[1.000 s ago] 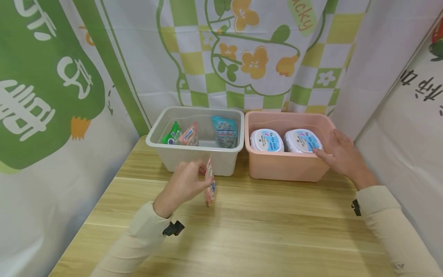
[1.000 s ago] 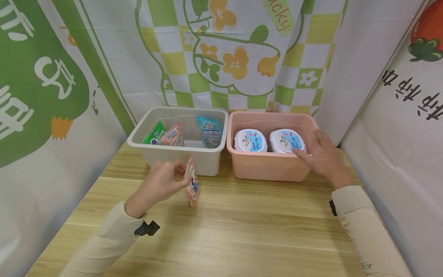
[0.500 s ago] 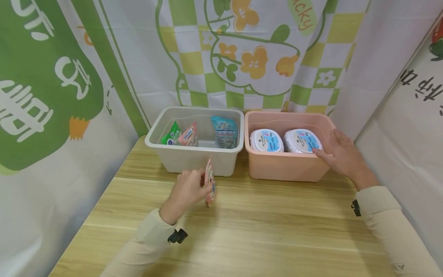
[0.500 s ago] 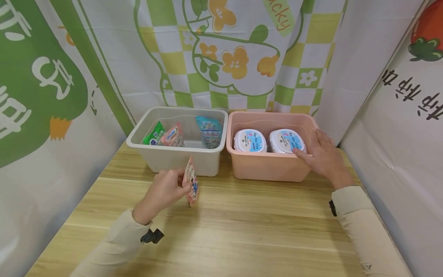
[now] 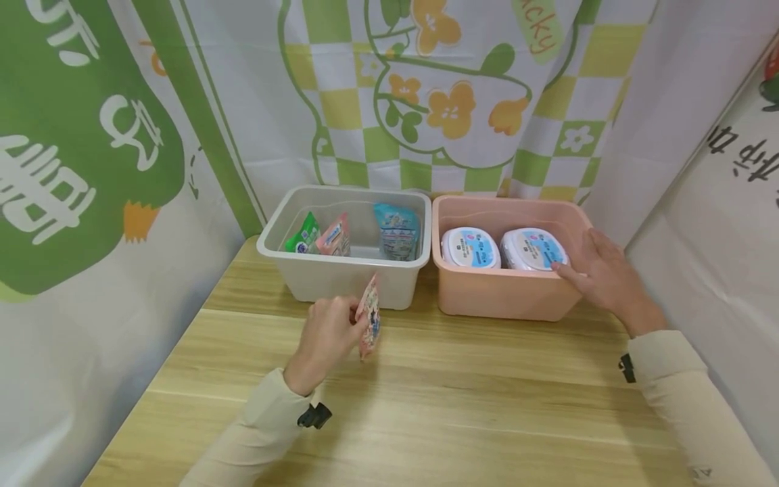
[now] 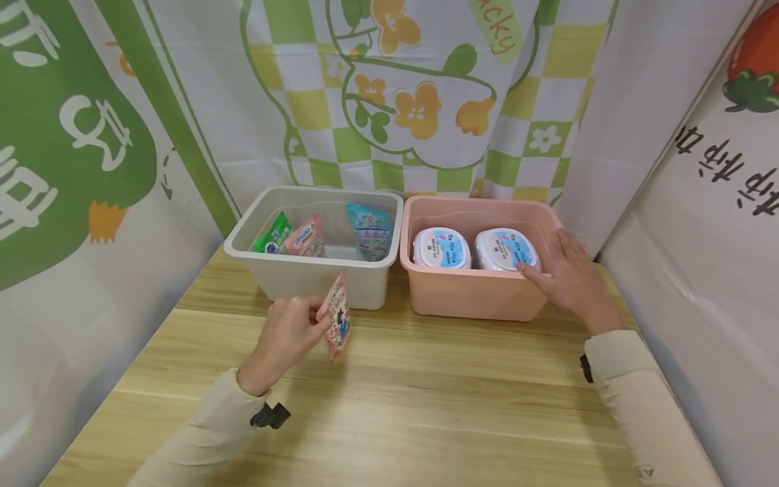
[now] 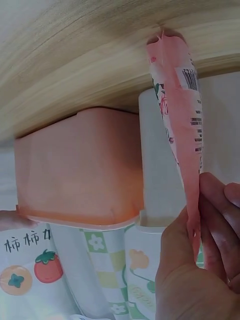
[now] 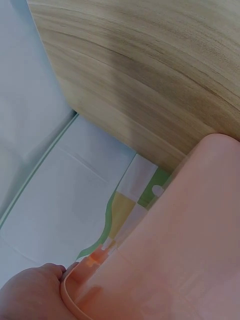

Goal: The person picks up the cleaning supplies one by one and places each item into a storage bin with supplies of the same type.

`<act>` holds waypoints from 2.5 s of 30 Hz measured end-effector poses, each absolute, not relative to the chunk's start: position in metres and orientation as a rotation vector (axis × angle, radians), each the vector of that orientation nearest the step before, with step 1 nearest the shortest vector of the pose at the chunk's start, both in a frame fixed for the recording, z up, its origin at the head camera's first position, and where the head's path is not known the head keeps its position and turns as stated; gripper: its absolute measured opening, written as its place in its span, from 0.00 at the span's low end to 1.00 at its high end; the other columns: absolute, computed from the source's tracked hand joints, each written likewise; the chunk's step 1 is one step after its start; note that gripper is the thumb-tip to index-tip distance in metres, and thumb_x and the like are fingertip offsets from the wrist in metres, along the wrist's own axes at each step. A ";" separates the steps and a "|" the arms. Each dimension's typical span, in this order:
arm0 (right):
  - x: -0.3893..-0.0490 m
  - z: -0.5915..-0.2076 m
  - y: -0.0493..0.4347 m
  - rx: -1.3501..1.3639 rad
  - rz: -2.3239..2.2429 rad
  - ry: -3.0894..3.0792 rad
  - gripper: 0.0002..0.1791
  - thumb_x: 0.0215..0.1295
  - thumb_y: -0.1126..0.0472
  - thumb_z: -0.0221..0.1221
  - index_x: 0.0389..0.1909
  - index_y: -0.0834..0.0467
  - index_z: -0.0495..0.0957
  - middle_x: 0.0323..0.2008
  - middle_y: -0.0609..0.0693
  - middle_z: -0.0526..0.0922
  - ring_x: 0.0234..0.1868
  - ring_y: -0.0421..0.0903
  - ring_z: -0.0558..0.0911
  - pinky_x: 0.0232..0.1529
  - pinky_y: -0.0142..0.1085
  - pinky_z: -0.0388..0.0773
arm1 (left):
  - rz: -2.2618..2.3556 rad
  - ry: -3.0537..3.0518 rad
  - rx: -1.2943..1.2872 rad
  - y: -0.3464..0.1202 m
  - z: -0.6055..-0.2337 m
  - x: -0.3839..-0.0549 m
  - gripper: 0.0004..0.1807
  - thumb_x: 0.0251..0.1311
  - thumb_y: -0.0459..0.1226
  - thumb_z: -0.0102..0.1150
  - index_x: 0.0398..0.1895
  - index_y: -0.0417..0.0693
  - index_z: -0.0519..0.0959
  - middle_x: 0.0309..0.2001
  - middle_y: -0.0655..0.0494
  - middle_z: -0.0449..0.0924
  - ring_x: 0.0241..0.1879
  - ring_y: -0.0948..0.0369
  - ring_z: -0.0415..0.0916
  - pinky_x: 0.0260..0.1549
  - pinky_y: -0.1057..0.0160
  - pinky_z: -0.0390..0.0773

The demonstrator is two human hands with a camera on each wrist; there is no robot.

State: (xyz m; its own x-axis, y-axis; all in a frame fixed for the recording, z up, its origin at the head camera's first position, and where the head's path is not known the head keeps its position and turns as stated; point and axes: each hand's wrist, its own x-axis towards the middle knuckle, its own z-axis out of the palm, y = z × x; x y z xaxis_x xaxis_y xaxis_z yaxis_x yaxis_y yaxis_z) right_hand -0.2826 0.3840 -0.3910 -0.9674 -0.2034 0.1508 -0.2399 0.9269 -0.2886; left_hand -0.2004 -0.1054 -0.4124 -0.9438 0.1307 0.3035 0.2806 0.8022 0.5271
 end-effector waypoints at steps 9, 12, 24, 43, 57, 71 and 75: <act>-0.281 -0.392 0.384 0.296 0.487 -3.025 0.59 0.79 0.32 0.47 0.81 0.72 0.29 0.82 0.77 0.34 0.82 0.77 0.40 0.80 0.70 0.41 | -0.857 -2.719 -0.323 -0.114 -0.412 -0.199 0.03 0.62 0.27 0.68 0.35 0.36 0.89 0.29 0.45 0.89 0.20 0.63 0.78 0.17 0.71 0.75; -0.280 -0.392 0.384 0.280 0.507 -3.032 0.59 0.79 0.31 0.47 0.82 0.71 0.28 0.82 0.76 0.32 0.82 0.77 0.39 0.80 0.71 0.40 | -0.845 -2.714 -0.344 -0.118 -0.409 -0.199 0.02 0.62 0.27 0.69 0.35 0.37 0.89 0.29 0.46 0.90 0.21 0.62 0.79 0.20 0.68 0.78; -0.278 -0.390 0.384 0.243 0.534 -3.042 0.59 0.78 0.30 0.47 0.82 0.70 0.30 0.82 0.75 0.32 0.81 0.79 0.38 0.78 0.73 0.40 | -0.804 -2.662 -0.450 -0.131 -0.398 -0.199 0.02 0.64 0.29 0.70 0.34 0.41 0.90 0.30 0.48 0.91 0.26 0.59 0.83 0.28 0.58 0.84; -0.281 -0.390 0.382 0.320 0.485 -2.975 0.58 0.78 0.33 0.51 0.81 0.76 0.39 0.80 0.80 0.46 0.79 0.78 0.50 0.78 0.71 0.47 | -0.891 -2.660 -0.508 -0.144 -0.364 -0.197 0.07 0.66 0.29 0.69 0.28 0.39 0.86 0.27 0.47 0.89 0.19 0.65 0.69 0.16 0.70 0.65; -0.280 -0.391 0.383 0.319 0.485 -2.986 0.59 0.78 0.33 0.50 0.82 0.74 0.34 0.81 0.79 0.41 0.80 0.79 0.46 0.78 0.72 0.45 | -0.971 -2.576 -0.594 -0.149 -0.337 -0.202 0.07 0.66 0.27 0.68 0.42 0.30 0.88 0.38 0.36 0.91 0.29 0.52 0.90 0.21 0.65 0.83; -0.280 -0.391 0.383 0.315 0.479 -3.014 0.58 0.79 0.33 0.47 0.82 0.73 0.30 0.81 0.78 0.36 0.81 0.79 0.43 0.78 0.72 0.43 | -0.869 -2.578 -0.560 -0.149 -0.307 -0.211 0.06 0.66 0.31 0.70 0.35 0.34 0.90 0.35 0.37 0.91 0.19 0.60 0.79 0.16 0.70 0.64; -0.281 -0.392 0.384 0.319 0.467 -3.004 0.59 0.79 0.33 0.47 0.81 0.73 0.30 0.81 0.79 0.37 0.81 0.78 0.43 0.79 0.71 0.42 | -0.843 -2.551 -0.585 -0.147 -0.296 -0.215 0.06 0.66 0.31 0.71 0.32 0.36 0.89 0.32 0.40 0.91 0.19 0.59 0.78 0.18 0.69 0.65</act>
State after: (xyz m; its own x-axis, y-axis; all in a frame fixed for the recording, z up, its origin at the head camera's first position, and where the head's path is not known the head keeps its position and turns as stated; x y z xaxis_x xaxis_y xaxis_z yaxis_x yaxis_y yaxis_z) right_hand -0.2812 0.3838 -0.3917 -0.9747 -0.1917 0.1147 -0.2175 0.9316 -0.2912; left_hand -0.2146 -0.1468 -0.2957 -0.8369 0.2626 0.4803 0.4971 0.7320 0.4659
